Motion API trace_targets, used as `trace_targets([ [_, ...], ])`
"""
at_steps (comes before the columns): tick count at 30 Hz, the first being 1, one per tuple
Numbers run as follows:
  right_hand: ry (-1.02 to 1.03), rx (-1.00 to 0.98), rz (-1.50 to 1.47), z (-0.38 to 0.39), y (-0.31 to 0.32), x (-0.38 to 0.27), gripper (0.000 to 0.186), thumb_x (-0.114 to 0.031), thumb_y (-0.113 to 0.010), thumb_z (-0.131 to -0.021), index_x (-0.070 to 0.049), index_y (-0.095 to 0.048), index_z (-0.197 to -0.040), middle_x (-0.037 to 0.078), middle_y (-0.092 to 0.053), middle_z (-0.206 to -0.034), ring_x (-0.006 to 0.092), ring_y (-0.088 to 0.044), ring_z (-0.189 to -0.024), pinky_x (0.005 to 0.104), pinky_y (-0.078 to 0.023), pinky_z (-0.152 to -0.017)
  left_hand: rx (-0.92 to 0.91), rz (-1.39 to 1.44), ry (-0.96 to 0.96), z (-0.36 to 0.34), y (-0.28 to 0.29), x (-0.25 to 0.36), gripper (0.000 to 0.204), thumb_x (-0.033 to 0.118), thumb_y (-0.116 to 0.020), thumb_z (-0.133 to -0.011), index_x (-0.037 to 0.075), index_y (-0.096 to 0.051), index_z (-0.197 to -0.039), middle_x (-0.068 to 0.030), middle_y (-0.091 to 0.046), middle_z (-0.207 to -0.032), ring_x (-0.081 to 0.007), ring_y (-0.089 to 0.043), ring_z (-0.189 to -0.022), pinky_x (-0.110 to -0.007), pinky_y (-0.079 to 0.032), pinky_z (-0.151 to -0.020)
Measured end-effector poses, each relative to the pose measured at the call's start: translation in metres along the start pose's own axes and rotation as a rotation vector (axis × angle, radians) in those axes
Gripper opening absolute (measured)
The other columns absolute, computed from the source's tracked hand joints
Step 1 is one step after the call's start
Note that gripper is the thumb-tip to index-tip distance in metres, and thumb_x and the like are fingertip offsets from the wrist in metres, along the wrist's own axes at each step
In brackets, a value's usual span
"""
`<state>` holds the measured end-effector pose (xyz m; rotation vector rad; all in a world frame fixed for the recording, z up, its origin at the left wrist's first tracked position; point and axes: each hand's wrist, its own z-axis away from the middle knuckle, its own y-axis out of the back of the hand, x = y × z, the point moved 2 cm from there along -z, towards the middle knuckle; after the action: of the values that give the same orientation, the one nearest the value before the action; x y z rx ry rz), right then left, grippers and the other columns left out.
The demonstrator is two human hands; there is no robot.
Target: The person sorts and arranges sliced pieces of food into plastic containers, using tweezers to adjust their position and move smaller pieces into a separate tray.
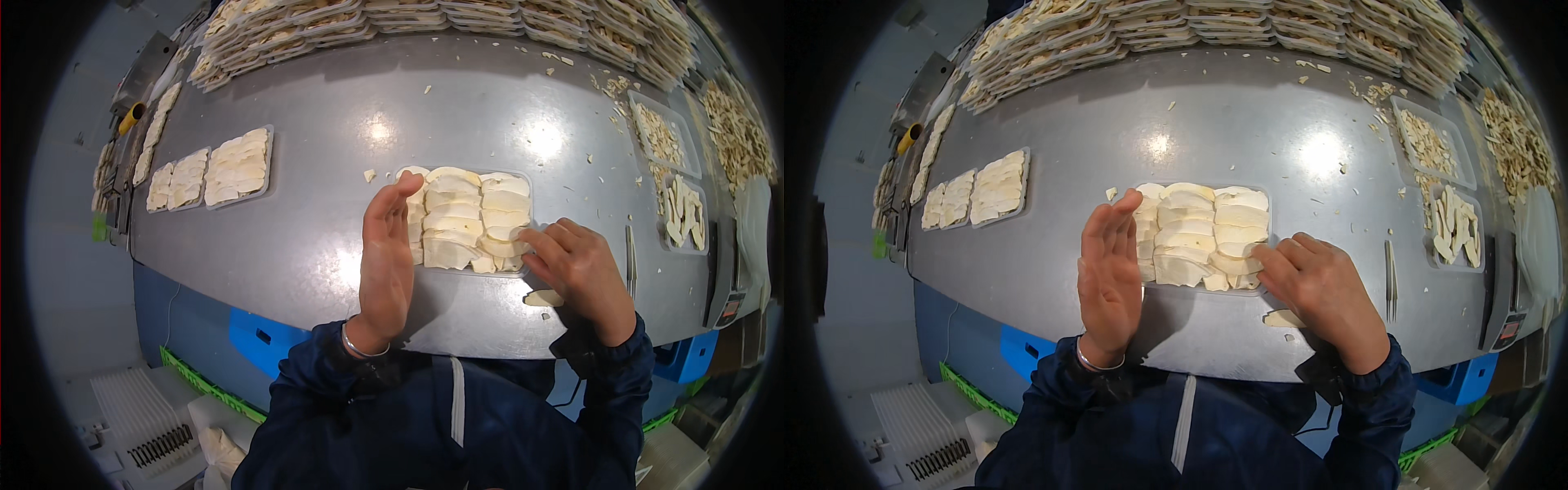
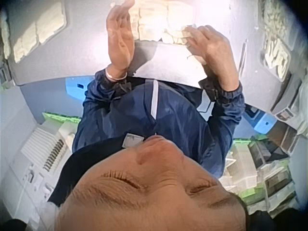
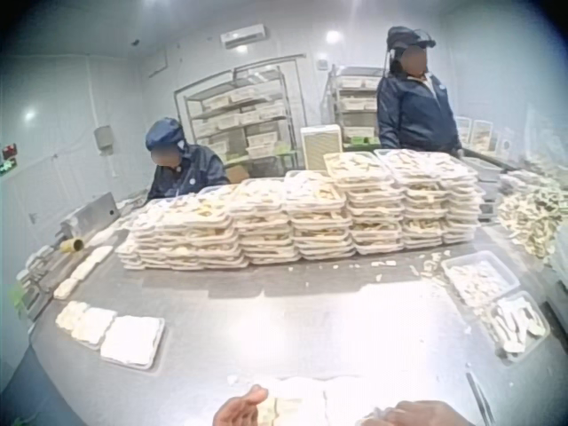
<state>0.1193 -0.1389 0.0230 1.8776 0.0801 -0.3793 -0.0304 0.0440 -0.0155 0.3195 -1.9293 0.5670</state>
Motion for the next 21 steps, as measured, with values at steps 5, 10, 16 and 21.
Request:
trace_targets([
  [5,-0.228,0.043,-0.138,0.010,0.021,0.008,0.036,-0.007,-0.076,-0.073,-0.002,-0.066,-0.107,0.011,-0.061,-0.076,0.0288,-0.062,-0.071,0.0375,-0.050,-0.063,0.004,-0.091,-0.140,-0.002,0.004,0.000,0.062,0.047,-0.027,-0.104,0.007,-0.027,-0.151,-0.0165,-0.039,-0.150,-0.0307,-0.024,-0.148,-0.043,-0.010,-0.123],
  [10,-0.408,-0.174,-0.188,0.042,0.035,0.007,0.036,-0.011,-0.078,-0.074,-0.007,-0.066,-0.108,0.009,-0.062,-0.077,0.0288,-0.063,-0.072,0.0375,-0.051,-0.064,0.023,-0.122,-0.263,-0.001,0.010,-0.004,0.061,0.046,-0.027,-0.104,0.005,-0.029,-0.150,-0.0175,-0.043,-0.147,-0.0339,-0.026,-0.147,-0.046,-0.012,-0.123],
  [16,-0.342,-0.226,-0.130,0.065,0.018,-0.002,0.027,-0.017,-0.076,-0.077,-0.008,-0.066,-0.100,0.008,-0.065,-0.081,0.0267,-0.065,-0.073,0.0375,-0.053,-0.064,0.060,-0.164,-0.270,0.003,0.010,-0.002,0.061,0.047,-0.027,-0.104,0.005,-0.030,-0.149,-0.0180,-0.044,-0.146,-0.0344,-0.030,-0.145,-0.046,-0.016,-0.122],
  [21,-0.293,-0.126,-0.027,0.069,0.010,-0.011,0.020,-0.017,-0.075,-0.079,-0.006,-0.065,-0.092,0.008,-0.065,-0.074,0.0255,-0.066,-0.067,0.0362,-0.053,-0.059,0.054,-0.158,-0.275,0.002,0.013,-0.002,0.062,0.048,-0.028,-0.104,0.005,-0.029,-0.149,-0.0179,-0.045,-0.146,-0.0337,-0.032,-0.144,-0.045,-0.017,-0.122],
])
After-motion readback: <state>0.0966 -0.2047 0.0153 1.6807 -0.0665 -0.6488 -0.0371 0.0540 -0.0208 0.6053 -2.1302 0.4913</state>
